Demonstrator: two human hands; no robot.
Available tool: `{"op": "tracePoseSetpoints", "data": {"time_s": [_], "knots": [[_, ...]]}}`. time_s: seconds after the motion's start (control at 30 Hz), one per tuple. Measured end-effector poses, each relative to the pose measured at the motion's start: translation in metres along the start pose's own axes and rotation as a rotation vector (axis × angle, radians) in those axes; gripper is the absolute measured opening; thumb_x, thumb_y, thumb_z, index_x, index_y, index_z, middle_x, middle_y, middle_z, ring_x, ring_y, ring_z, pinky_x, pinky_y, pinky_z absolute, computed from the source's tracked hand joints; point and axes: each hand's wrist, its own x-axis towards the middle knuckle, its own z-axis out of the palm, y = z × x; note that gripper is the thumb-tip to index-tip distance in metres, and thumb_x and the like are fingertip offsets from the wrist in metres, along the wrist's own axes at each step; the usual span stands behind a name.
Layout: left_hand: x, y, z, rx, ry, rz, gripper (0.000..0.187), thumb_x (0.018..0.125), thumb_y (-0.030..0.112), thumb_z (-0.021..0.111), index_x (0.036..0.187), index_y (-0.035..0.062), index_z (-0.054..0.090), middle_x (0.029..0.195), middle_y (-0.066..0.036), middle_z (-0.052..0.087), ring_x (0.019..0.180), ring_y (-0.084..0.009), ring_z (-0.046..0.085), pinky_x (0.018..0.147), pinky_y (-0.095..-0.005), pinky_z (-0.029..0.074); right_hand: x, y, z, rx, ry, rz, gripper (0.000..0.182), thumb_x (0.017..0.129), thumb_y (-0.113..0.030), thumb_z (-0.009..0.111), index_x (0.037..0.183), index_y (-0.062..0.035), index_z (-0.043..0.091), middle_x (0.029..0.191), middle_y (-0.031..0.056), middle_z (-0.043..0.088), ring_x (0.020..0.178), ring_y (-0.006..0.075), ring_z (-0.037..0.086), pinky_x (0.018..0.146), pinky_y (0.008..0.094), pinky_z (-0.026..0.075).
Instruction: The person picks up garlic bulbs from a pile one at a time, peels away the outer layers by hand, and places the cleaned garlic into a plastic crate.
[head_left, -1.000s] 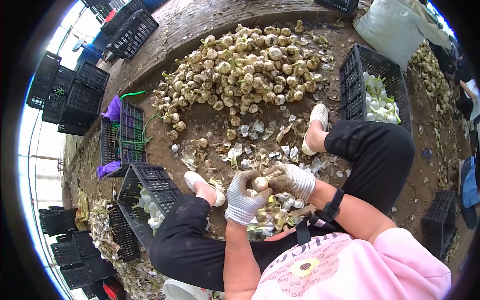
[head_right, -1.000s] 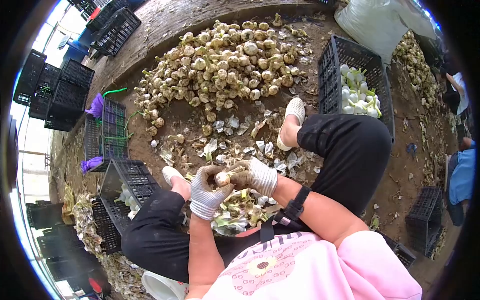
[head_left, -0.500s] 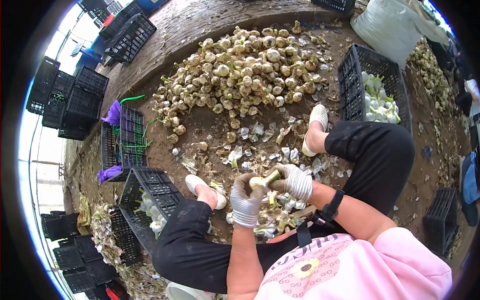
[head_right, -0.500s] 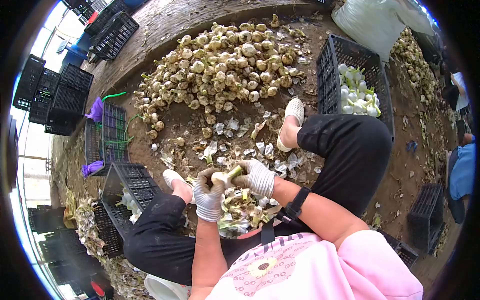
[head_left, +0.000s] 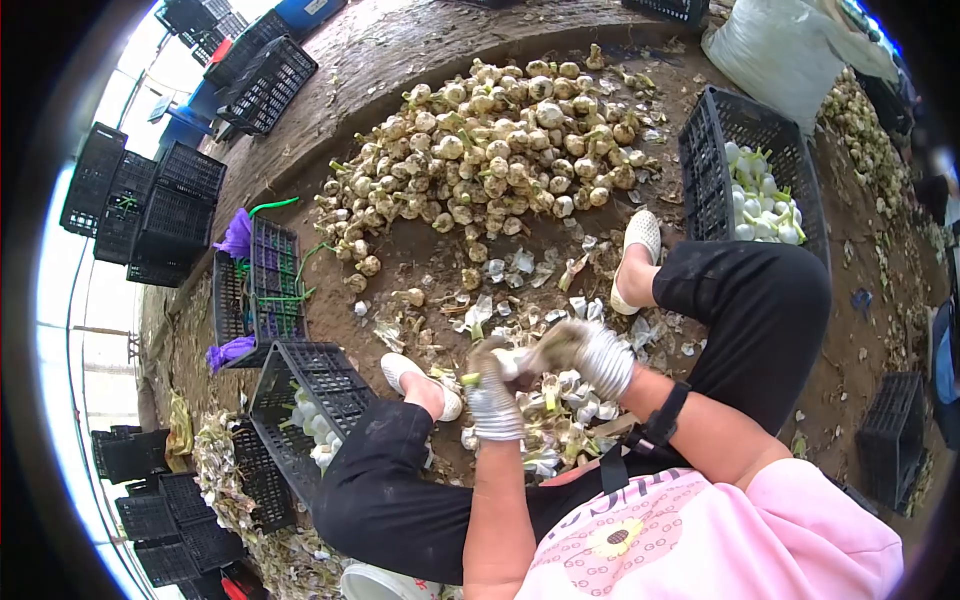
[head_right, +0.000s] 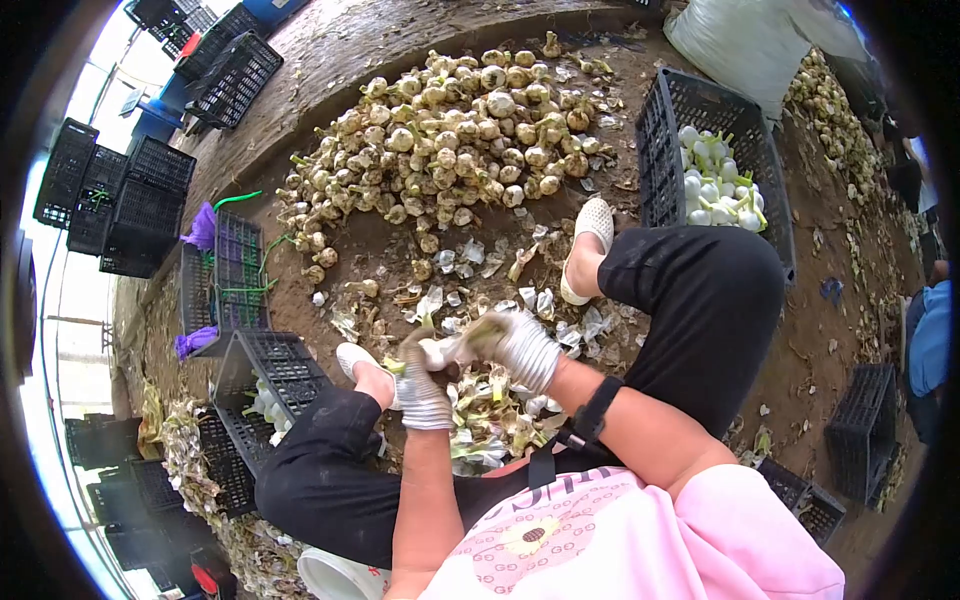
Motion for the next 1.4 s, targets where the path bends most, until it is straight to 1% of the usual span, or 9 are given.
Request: {"op": "tracePoseSetpoints", "data": {"time_s": [0.07,0.17,0.23,0.37,0.5,0.67,0.93,1.07,1.4], "knots": [[0.002,0.021,-0.013,-0.152,-0.045,0.017,0.043,0.085,0.046,0.054,0.103,0.0070,0.052,0.075,-0.006,0.056,0.053,-0.0146,0.054,0.042,-0.0260,0.044,0.000,-0.018,-0.018,-0.053,0.103,-0.095,0.026,0.075,-0.007,0.065,0.100,-0.0005,0.057,0.086,0.0092,0.064,0.077,0.0123,0.059,0.068,0.0245,0.049],[-0.002,0.030,-0.012,-0.213,-0.077,0.083,0.054,0.082,0.055,0.052,0.099,0.0042,0.053,0.076,-0.008,0.059,0.060,-0.0170,0.057,0.051,-0.0297,0.048,-0.001,-0.016,-0.017,-0.737,-0.244,0.126,0.058,0.070,-0.020,0.072,0.119,0.0012,0.050,0.096,0.0122,0.063,0.085,0.0161,0.059,0.073,0.0274,0.049],[-0.002,0.011,-0.002,-0.154,-0.069,0.248,0.060,0.080,0.060,0.050,0.096,0.0027,0.054,0.079,-0.008,0.061,0.066,-0.0175,0.059,0.060,-0.0309,0.050,-0.011,-0.007,-0.002,-0.461,-0.239,0.085,0.062,0.073,-0.020,0.071,0.125,0.0005,0.045,0.102,0.0104,0.061,0.088,0.0173,0.059,0.075,0.0288,0.049],[-0.012,-0.019,0.006,0.341,-0.338,0.472,0.100,0.073,0.080,0.024,0.130,-0.0011,0.034,0.130,-0.012,0.039,0.119,-0.0202,0.037,0.104,-0.0354,0.021,-0.012,-0.014,0.010,-0.005,-0.116,0.167,0.051,0.076,-0.019,0.069,0.120,-0.0022,0.050,0.104,0.0053,0.060,0.088,0.0112,0.058,0.075,0.0258,0.049],[-0.021,0.020,0.003,0.555,-0.150,0.396,0.044,0.078,0.030,0.068,0.107,-0.0012,0.057,0.102,-0.012,0.059,0.096,-0.0231,0.056,0.085,-0.0335,0.043,-0.008,-0.022,0.003,-0.208,-0.083,0.082,0.047,0.076,-0.020,0.071,0.115,0.0001,0.052,0.099,0.0055,0.060,0.087,0.0116,0.057,0.074,0.0263,0.049],[-0.024,0.028,0.006,1.196,-0.212,0.863,0.016,0.070,0.011,0.068,0.084,0.0036,0.064,0.077,-0.012,0.062,0.073,-0.0286,0.059,0.067,-0.0361,0.046,-0.011,-0.025,0.009,-0.360,-0.067,0.059,0.038,0.075,-0.012,0.070,0.107,0.0000,0.054,0.096,0.0072,0.061,0.087,0.0136,0.056,0.075,0.0281,0.048],[-0.025,0.016,0.007,1.379,-0.154,0.816,0.004,0.072,0.006,0.064,0.076,0.0069,0.063,0.072,-0.012,0.061,0.065,-0.0291,0.059,0.061,-0.0364,0.046,-0.009,-0.009,-0.003,-0.715,-0.094,-0.071,0.035,0.074,-0.012,0.071,0.101,-0.0016,0.053,0.093,0.0080,0.060,0.085,0.0143,0.056,0.075,0.0287,0.047],[-0.006,0.008,-0.008,0.442,-0.117,0.124,0.003,0.078,0.003,0.061,0.081,0.0024,0.061,0.072,-0.007,0.062,0.059,-0.0138,0.058,0.057,-0.0252,0.048,-0.021,-0.035,0.010,-0.381,-0.152,0.020,0.040,0.072,-0.012,0.071,0.106,-0.0019,0.053,0.099,0.0073,0.058,0.090,0.0148,0.055,0.077,0.0276,0.047],[-0.012,0.030,-0.006,-0.247,-0.273,0.005,0.009,0.080,0.006,0.062,0.089,0.0035,0.060,0.083,-0.011,0.063,0.065,-0.0213,0.061,0.060,-0.0327,0.053,-0.007,-0.005,-0.012,0.103,-0.266,0.215,0.055,0.079,-0.015,0.066,0.127,-0.0051,0.040,0.109,0.0068,0.055,0.086,0.0128,0.055,0.070,0.0259,0.047]]}}
